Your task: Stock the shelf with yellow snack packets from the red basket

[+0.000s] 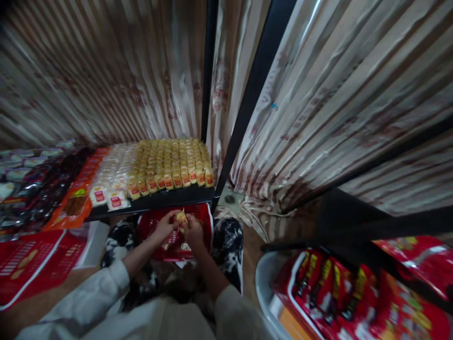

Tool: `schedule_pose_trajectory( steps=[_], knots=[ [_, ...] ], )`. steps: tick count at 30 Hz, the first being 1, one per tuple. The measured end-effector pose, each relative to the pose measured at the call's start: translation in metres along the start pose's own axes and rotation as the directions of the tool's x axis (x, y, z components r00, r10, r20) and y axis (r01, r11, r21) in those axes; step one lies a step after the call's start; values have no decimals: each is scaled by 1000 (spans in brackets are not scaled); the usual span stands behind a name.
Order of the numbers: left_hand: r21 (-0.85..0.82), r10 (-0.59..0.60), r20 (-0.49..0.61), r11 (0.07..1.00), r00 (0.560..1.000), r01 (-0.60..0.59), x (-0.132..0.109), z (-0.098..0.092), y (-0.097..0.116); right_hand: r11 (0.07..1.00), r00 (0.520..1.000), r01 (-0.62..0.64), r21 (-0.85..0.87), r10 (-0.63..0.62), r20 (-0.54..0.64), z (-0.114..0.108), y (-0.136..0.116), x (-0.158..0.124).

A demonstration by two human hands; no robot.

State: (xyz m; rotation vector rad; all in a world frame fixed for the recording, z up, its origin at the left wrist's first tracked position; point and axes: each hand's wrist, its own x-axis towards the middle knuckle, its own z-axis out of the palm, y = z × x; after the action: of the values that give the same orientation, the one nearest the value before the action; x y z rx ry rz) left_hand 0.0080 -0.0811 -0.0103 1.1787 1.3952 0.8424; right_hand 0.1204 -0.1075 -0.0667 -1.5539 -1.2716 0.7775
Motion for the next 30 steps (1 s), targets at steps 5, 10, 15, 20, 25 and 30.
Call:
schedule_pose_trajectory(
  steps=[5, 10, 15, 20, 25, 30],
  knots=[
    [115, 93, -44, 989, 995, -88, 5, 8, 18, 980, 988, 34, -196, -62, -142, -10, -21, -2],
    [250, 251, -93, 943, 963, -222, 24, 18, 41, 949, 954, 188, -255, -238, -183, -17, -37, 1],
    [393, 300, -131, 891, 945, -229, 49, 28, 66, 964, 963, 165, -209, -203, -176, -19, -34, 26],
    [551, 316, -96, 807, 944, -214, 64, 37, 88, 985, 966, 147, -88, -162, -200, -22, -25, 67],
    [607, 331, -26, 755, 943, -248, 77, 48, 99, 990, 959, 119, -80, -135, -247, -22, -21, 92],
    [624, 352, 12, 729, 936, -283, 89, 59, 100, 988, 961, 100, -113, -126, -246, -25, -20, 91]
  ],
)
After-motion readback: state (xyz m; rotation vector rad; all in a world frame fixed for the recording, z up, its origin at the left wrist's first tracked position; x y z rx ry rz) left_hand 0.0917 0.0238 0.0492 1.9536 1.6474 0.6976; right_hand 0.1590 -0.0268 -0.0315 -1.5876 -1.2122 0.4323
